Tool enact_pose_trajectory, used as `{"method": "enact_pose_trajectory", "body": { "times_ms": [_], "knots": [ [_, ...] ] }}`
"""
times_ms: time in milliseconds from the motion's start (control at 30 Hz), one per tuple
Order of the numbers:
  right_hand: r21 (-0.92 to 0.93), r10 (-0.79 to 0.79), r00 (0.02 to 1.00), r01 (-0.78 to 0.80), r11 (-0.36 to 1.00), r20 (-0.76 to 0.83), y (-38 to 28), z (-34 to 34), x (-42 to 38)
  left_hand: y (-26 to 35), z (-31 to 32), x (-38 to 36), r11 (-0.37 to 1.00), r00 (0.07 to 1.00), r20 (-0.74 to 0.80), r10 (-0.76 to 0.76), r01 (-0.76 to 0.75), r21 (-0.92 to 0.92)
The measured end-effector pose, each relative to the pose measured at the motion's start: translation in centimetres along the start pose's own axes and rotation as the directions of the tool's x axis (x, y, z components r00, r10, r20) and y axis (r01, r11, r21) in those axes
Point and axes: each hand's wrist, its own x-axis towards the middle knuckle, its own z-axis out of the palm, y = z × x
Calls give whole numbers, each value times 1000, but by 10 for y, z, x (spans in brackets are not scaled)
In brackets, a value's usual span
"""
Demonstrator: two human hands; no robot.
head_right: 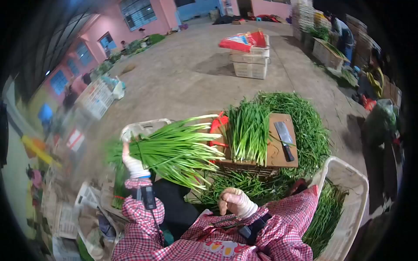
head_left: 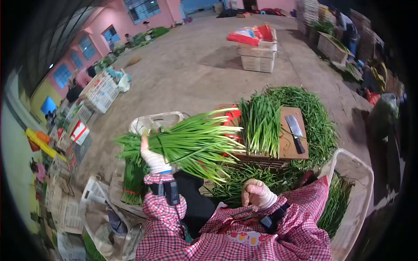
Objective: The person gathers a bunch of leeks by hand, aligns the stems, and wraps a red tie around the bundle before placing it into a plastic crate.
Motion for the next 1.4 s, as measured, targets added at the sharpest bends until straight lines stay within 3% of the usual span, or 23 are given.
{"method": "enact_pose_trajectory", "body": {
  "times_ms": [67, 100, 133, 167, 233, 367, 500, 633, 700, 733, 767, 833, 900, 1000, 1067, 1133, 1167, 1233, 1267, 1300, 1333, 1367, 1400],
  "knots": [
    [-171, 124, 984, -144, 975, -124, -11, -8, -16, 3, -7, 7, 991, 991, -58, 117, -112, 79],
    [-290, 171, 963, -228, 930, -207, -15, -10, -21, 9, -13, 14, 998, 997, -66, 51, -54, -42],
    [-381, 183, 941, -286, 879, -285, -18, -8, -23, 12, -20, 16, 997, 997, -37, 72, -71, 30],
    [-472, 64, 951, -207, 857, -301, -8, -21, -25, 16, -13, 12, 991, 996, -12, 88, -86, 105],
    [-327, 116, 926, -242, 913, -360, -25, 2, -24, 21, -30, 24, 999, 999, -26, 48, -48, -7],
    [81, 73, 983, -60, 995, -171, -23, 25, 3, 22, -18, 12, 999, 996, -79, 36, -34, 22],
    [227, 73, 992, -48, 973, -104, -8, 53, 53, 16, -14, 7, 990, 993, -82, 87, -78, 114],
    [518, -17, 1000, 16, 855, -3, 7, 59, 83, 7, 9, -10, 991, 987, -160, 12, 9, 130],
    [345, -64, 997, 71, 936, -32, 6, 63, 68, 4, 6, -8, 986, 995, -99, 24, -7, 169],
    [316, -130, 988, 98, 944, 84, 1, 66, 56, 3, 6, -8, 988, 995, -99, 7, 8, 154],
    [286, -89, 971, 23, 958, 221, 10, 55, 52, 2, 6, -8, 990, 995, -102, -9, 24, 139],
    [42, 96, 958, -112, 993, 270, -4, 52, 28, -3, -5, -1, 987, 998, 28, -58, 53, 153],
    [-163, 200, 953, -165, 973, 229, -9, 33, 14, -3, -23, 13, 990, 995, 44, -91, 86, 111],
    [-337, 387, 922, -357, 871, 22, -33, 4, -21, -10, -30, 16, 992, 991, 87, -106, 99, 82],
    [-548, 430, 901, -390, 740, -59, -40, -25, -40, -7, -48, 28, 987, 985, 89, -148, 141, 79],
    [-899, 466, 834, -407, 161, -295, -38, -63, -58, -7, -41, 24, 978, 974, 112, -198, 189, 85],
    [-866, 453, 762, -279, -416, -463, -58, -43, -60, -6, -39, 22, 978, 974, 110, -197, 188, 85],
    [-716, 411, 636, -341, -609, -653, -69, -41, -63, -6, -34, 21, 977, 983, -24, -184, 186, 107],
    [-783, 286, 754, -453, -427, -592, -70, -29, -61, -8, -31, 20, 978, 991, -70, -115, 125, 165],
    [-927, 120, 924, -344, -148, -363, -61, -32, -58, -8, -28, 17, 978, 991, -74, -114, 125, 169],
    [-945, -18, 961, -270, 185, -278, -58, -25, -52, -8, -25, 14, 977, 990, -86, -113, 126, 174],
    [-505, 99, 930, -278, 817, -353, -53, -4, -44, -9, -20, 11, 976, 990, -94, -109, 124, 176],
    [-265, 63, 919, -177, 948, -389, -58, 21, -35, -10, -14, 8, 977, 990, -90, -105, 119, 177]
  ]
}}
